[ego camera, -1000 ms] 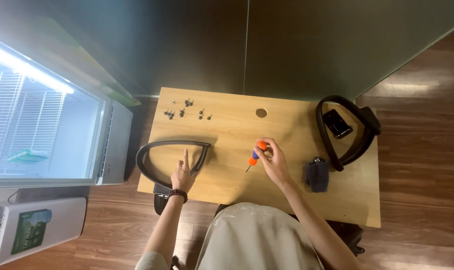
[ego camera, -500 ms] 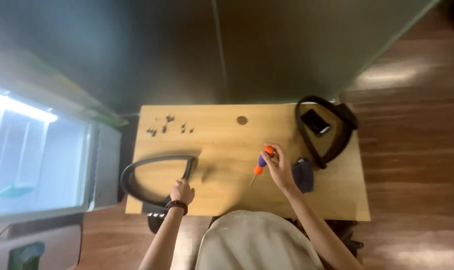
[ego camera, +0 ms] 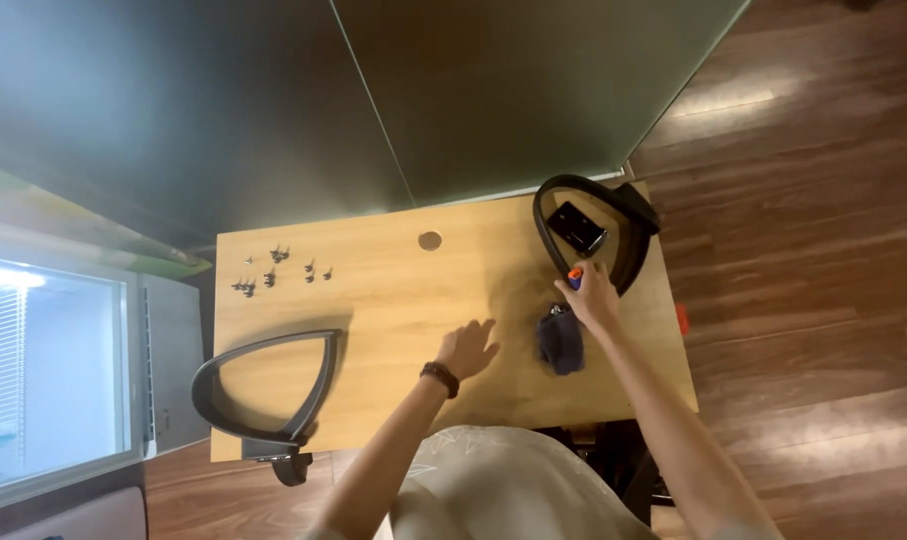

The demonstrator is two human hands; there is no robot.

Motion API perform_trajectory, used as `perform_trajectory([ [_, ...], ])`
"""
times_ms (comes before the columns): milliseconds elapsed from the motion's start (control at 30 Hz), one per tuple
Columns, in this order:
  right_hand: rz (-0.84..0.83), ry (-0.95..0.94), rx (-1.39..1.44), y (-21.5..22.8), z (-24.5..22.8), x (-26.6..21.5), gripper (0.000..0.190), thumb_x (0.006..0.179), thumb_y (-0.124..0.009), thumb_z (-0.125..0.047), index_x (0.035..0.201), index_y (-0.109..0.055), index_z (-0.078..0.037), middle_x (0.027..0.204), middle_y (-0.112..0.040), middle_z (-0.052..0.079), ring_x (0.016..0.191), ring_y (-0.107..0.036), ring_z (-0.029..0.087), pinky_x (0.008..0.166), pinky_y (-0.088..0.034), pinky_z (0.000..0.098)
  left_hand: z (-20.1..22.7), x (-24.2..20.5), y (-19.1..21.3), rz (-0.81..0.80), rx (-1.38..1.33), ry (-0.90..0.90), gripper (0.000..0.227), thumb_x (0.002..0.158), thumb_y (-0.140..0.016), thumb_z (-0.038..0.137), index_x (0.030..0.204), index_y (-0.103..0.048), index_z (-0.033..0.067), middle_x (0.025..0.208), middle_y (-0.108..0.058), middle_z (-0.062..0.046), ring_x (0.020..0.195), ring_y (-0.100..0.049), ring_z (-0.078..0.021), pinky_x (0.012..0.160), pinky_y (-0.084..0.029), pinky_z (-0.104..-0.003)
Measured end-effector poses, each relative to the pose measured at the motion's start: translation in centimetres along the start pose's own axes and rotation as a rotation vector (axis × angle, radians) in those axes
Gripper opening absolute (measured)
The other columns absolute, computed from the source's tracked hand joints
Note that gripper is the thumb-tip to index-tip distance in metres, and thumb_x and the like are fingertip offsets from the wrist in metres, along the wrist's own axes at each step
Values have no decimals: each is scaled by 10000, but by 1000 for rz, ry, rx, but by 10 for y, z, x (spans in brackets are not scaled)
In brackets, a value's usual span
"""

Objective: The person sits at a small wooden table and assembles a black headband with a metal mounting bracket, using a screwdriver to drive screws into the band. They hold the band steady with one hand while turning the screwdriver with the other, then set the assembled band and bracket pieces on the table.

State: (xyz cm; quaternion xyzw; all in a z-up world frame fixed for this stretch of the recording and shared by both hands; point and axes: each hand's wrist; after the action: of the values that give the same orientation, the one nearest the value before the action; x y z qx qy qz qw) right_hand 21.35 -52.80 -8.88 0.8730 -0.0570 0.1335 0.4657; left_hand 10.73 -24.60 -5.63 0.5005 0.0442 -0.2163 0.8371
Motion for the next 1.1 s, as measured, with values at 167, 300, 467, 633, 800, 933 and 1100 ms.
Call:
perform_trajectory([
  [167,-484,-199,-343,11,-18,29,516,815,-823,-505,1062,-660,-82,963,-688,131,840,-720,326,687,-593,453,-27,-44,-31,-17,-133,45,508,962,-604,399,1384,-538,124,1102,-686,-176,999,-670,-390,857,-534,-512],
  [300,-406,-38,-457,-39,23,18,405,787,-825,-418,999,-679,-106,879,-723,110,832,-726,320,716,-588,449,-52,-87,-31,-58,-264,247,490,944,-619,411,1354,-576,146,1144,-707,-154,1080,-676,-335,917,-535,-462],
  [467,-362,58,-457,-25,26,28,217,846,-794,-266,948,-692,-105,844,-726,106,801,-727,320,689,-585,448,-65,-113,-21,-61,-313,362,492,952,-614,405,1371,-566,151,1175,-725,-126,1104,-681,-313,934,-536,-440],
  [633,-377,21,-381,26,7,52,227,847,-795,-259,960,-687,-96,824,-722,125,801,-720,330,700,-571,463,-17,-87,40,-52,-434,308,438,984,-582,348,1370,-569,142,1193,-737,-107,1071,-707,-301,928,-547,-408],
  [800,-316,193,-363,92,-59,66,238,831,-792,-238,942,-665,-69,928,-735,93,868,-711,311,687,-563,445,110,-24,168,363,-580,-350,394,1026,-580,190,1390,-581,40,1232,-676,-178,1139,-652,-365,952,-535,-417],
  [933,-186,383,-328,83,-102,65,227,800,-745,-163,995,-669,-73,957,-734,83,872,-715,282,679,-571,405,155,94,188,181,-1070,-96,568,1076,-613,292,1466,-453,-89,1116,-549,-347,1052,-592,-456,923,-498,-460],
  [1100,-528,187,-148,38,-158,52,177,1060,-591,-180,1193,-655,-83,1126,-661,116,834,-678,216,648,-580,305,113,192,222,685,-1831,402,1340,654,-793,696,1600,-60,93,1451,-534,-216,998,-671,-299,893,-588,-475],
])
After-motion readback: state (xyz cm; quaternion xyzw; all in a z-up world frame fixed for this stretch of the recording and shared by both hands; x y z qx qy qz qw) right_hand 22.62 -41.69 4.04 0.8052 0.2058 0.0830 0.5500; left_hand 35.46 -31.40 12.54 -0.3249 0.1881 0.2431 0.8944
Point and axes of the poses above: each hand's wrist, its own x-axis towards the middle knuckle, its own y-axis out of the back of the hand, z = x × y
